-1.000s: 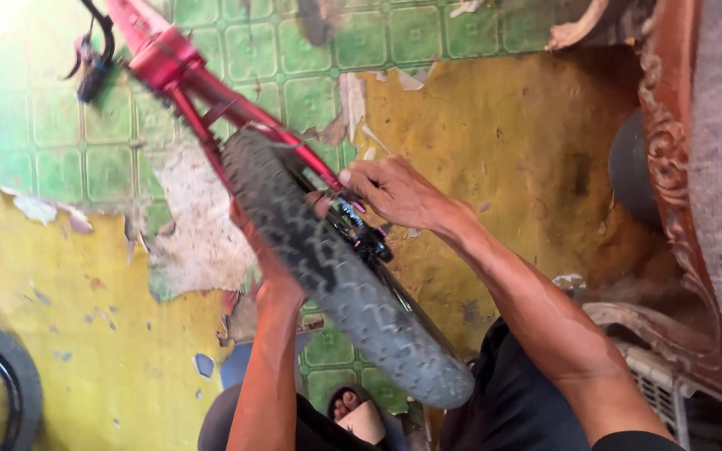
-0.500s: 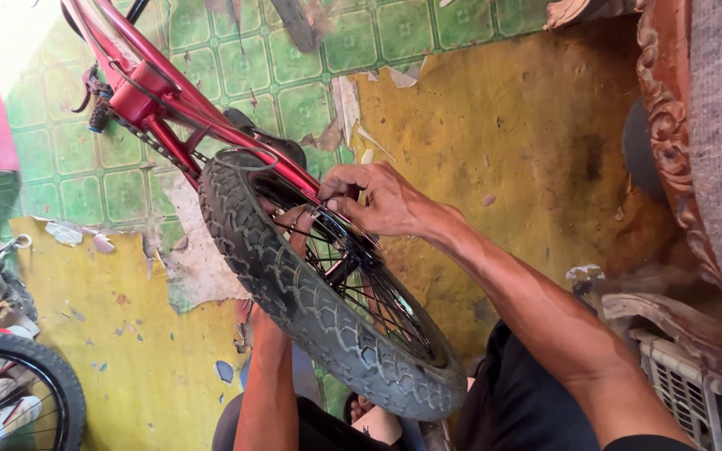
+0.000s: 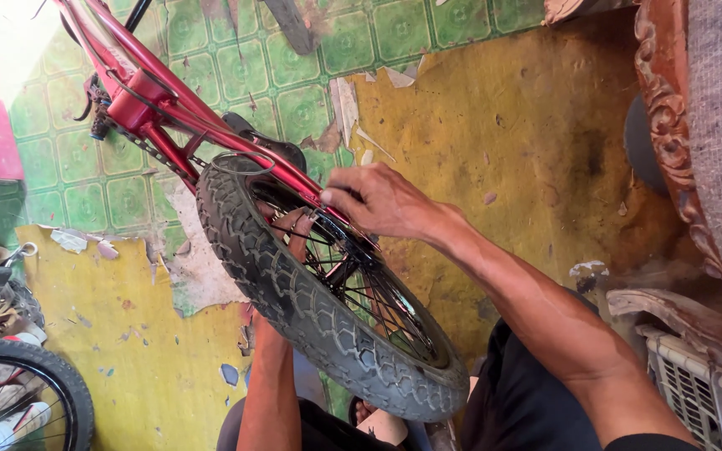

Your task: The person sits on the floor beside a small red bicycle and works on its rear wheel, threading the chain over the rear sprocket and aligning the wheel in the frame. They tighten the rear axle fasteners by hand and reposition the wheel while checking the chain fit.

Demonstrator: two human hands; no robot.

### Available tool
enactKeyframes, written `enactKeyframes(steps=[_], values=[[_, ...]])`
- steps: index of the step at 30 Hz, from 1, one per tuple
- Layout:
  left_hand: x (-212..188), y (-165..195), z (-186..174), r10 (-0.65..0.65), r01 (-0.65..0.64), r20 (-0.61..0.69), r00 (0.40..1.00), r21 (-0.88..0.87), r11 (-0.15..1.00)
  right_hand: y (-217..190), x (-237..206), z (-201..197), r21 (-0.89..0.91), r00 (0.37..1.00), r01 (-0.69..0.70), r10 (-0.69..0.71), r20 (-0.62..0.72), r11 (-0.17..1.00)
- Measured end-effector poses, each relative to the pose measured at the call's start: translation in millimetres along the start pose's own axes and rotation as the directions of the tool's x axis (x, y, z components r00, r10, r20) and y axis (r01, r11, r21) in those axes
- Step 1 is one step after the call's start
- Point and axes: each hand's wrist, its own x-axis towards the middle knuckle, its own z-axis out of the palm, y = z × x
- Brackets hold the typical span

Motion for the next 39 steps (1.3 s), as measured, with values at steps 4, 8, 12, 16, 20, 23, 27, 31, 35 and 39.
enactKeyframes(steps=[4,8,12,16,20,23,27,31,35,39], values=[[-2.6,7.4,-3.9,-0.068,0.067,0.036,0.997,0.023,0.997,-0.1,0.0,-2.3,0.155,0.977,0.198,-0.182,-0.111,0.968],[0.2,8.2,-2.6,-0.078,0.078,0.062,0.995,0.009,0.997,1.1,0.2,1.2,0.187,0.978,0.191,-0.171,-0.116,0.964],[1.3,5.5,-1.1,-0.118,0.12,0.068,0.991,-0.028,0.992,2.1,0.6,5.8,0.107,0.984,0.159,-0.149,-0.093,0.981],[1.1,4.3,-0.4,-0.153,0.158,0.08,0.985,-0.066,0.985,0.4,2.8,8.9,-0.024,0.997,0.06,-0.061,-0.041,0.998],[-0.4,3.6,0.3,-0.195,0.203,0.098,0.976,-0.079,0.976,1.4,4.2,4.6,0.146,0.995,-0.094,0.095,-0.002,0.985],[0.0,1.2,1.4,-0.196,0.204,0.099,0.976,-0.077,0.976,2.6,1.8,2.9,0.259,0.998,0.066,-0.06,-0.034,0.964],[1.8,-1.6,3.8,-0.175,0.183,0.091,0.98,-0.082,0.98,1.3,1.0,6.4,0.158,0.977,0.192,-0.175,-0.118,0.969],[0.1,0.6,3.6,-0.159,0.163,0.044,0.986,-0.133,0.978,-2.4,2.2,5.4,0.131,0.991,0.127,-0.12,-0.062,0.983],[1.5,3.9,2.6,-0.107,0.117,0.064,0.992,-0.183,0.976,-6.3,5.2,5.7,-0.015,0.986,-0.152,0.153,0.06,0.988],[4.5,5.2,5.4,-0.135,0.133,0.011,0.991,-0.258,0.957,-1.9,5.9,6.5,-0.024,0.999,-0.051,0.05,-0.019,0.998]])
